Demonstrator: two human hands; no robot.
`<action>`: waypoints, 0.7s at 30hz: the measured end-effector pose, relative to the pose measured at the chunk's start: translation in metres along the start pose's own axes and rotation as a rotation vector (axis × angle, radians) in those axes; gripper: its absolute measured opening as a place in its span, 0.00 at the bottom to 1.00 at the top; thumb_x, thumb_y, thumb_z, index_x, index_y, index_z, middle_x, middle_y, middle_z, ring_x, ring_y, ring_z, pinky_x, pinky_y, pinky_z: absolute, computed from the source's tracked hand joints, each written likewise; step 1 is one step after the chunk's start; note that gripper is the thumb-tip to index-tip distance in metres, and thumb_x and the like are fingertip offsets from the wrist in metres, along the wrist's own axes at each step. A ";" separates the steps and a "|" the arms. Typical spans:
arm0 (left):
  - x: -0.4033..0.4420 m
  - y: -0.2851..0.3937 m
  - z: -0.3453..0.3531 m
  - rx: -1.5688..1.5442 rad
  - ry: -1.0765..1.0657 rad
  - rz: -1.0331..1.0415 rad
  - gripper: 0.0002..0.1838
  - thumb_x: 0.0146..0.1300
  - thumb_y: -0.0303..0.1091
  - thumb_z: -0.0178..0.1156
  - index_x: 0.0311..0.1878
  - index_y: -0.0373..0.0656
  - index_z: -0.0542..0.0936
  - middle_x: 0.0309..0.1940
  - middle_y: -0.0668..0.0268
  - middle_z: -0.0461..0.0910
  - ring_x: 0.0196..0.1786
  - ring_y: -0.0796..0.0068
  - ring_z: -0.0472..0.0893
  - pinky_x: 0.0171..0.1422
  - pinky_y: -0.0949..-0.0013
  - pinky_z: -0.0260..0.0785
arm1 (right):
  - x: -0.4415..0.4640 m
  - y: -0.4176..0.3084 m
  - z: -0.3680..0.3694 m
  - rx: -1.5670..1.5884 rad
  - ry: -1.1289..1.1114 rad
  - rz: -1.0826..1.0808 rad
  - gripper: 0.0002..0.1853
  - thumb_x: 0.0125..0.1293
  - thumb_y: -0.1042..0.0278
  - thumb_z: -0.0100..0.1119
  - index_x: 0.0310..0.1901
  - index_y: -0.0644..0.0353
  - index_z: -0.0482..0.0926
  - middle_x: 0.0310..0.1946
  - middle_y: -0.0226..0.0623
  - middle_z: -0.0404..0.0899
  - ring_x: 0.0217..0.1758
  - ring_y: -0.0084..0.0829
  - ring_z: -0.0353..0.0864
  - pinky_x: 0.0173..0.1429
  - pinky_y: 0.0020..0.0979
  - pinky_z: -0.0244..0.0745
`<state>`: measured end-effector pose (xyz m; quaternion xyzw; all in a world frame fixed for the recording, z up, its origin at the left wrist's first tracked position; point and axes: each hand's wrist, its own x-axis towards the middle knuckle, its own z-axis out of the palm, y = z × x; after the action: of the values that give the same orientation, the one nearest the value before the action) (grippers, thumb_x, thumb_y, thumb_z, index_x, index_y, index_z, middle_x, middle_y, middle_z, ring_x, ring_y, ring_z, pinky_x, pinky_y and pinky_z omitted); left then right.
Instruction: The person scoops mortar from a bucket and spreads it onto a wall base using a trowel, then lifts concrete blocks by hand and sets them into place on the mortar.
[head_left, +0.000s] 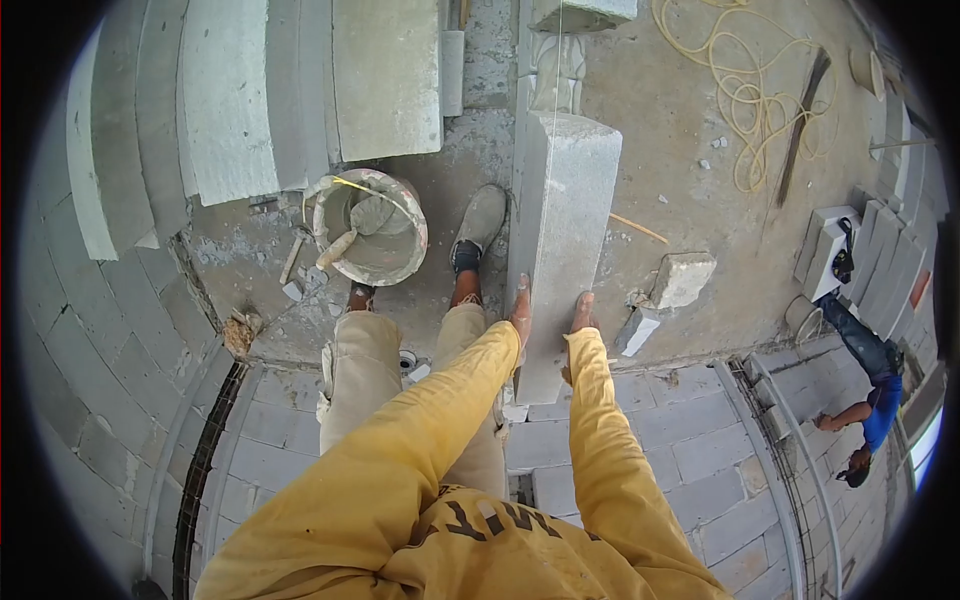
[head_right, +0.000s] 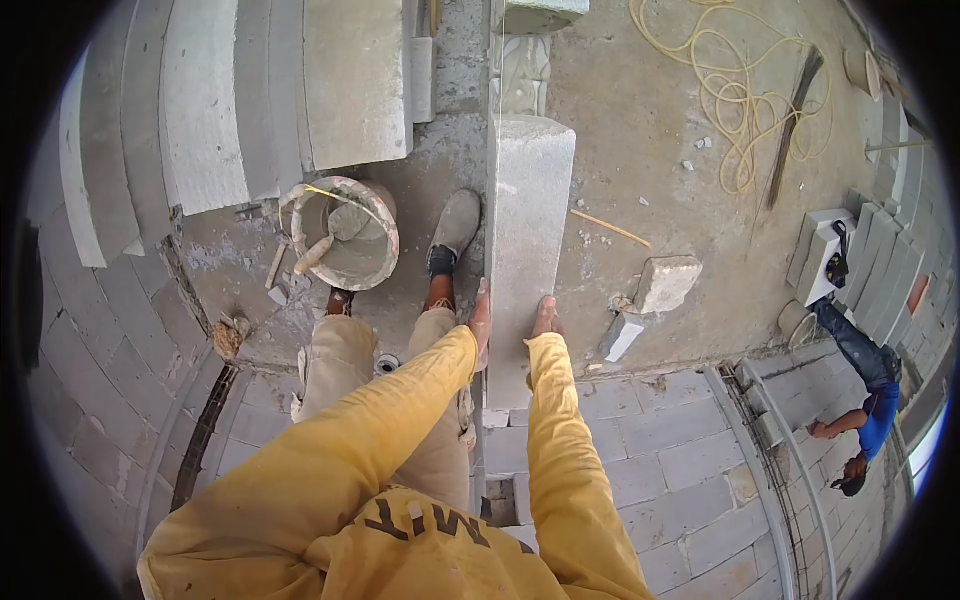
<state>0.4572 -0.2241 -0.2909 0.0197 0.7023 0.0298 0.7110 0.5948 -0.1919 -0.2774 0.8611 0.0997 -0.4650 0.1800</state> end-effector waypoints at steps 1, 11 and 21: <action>0.001 -0.001 0.000 0.008 -0.001 -0.004 0.53 0.55 0.77 0.47 0.73 0.46 0.56 0.66 0.52 0.66 0.70 0.51 0.63 0.69 0.56 0.57 | 0.018 0.009 0.005 -0.026 0.015 -0.038 0.53 0.51 0.12 0.36 0.66 0.51 0.64 0.61 0.52 0.70 0.61 0.54 0.69 0.58 0.52 0.66; 0.011 -0.018 -0.001 0.108 -0.024 -0.047 0.55 0.53 0.78 0.48 0.75 0.46 0.53 0.67 0.52 0.65 0.70 0.51 0.62 0.69 0.54 0.57 | 0.073 0.048 0.036 -0.081 0.080 -0.106 0.50 0.59 0.19 0.38 0.56 0.67 0.77 0.55 0.58 0.76 0.63 0.50 0.72 0.65 0.43 0.64; 0.037 -0.001 -0.051 -0.019 -0.139 -0.212 0.58 0.52 0.79 0.49 0.76 0.46 0.49 0.68 0.52 0.65 0.70 0.51 0.62 0.69 0.53 0.57 | 0.041 0.029 0.026 -0.072 0.022 -0.194 0.45 0.64 0.24 0.33 0.56 0.63 0.77 0.56 0.58 0.75 0.64 0.54 0.71 0.66 0.44 0.63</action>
<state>0.4068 -0.2231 -0.3281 -0.0595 0.6491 -0.0403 0.7573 0.6066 -0.2288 -0.3183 0.8455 0.2012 -0.4667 0.1638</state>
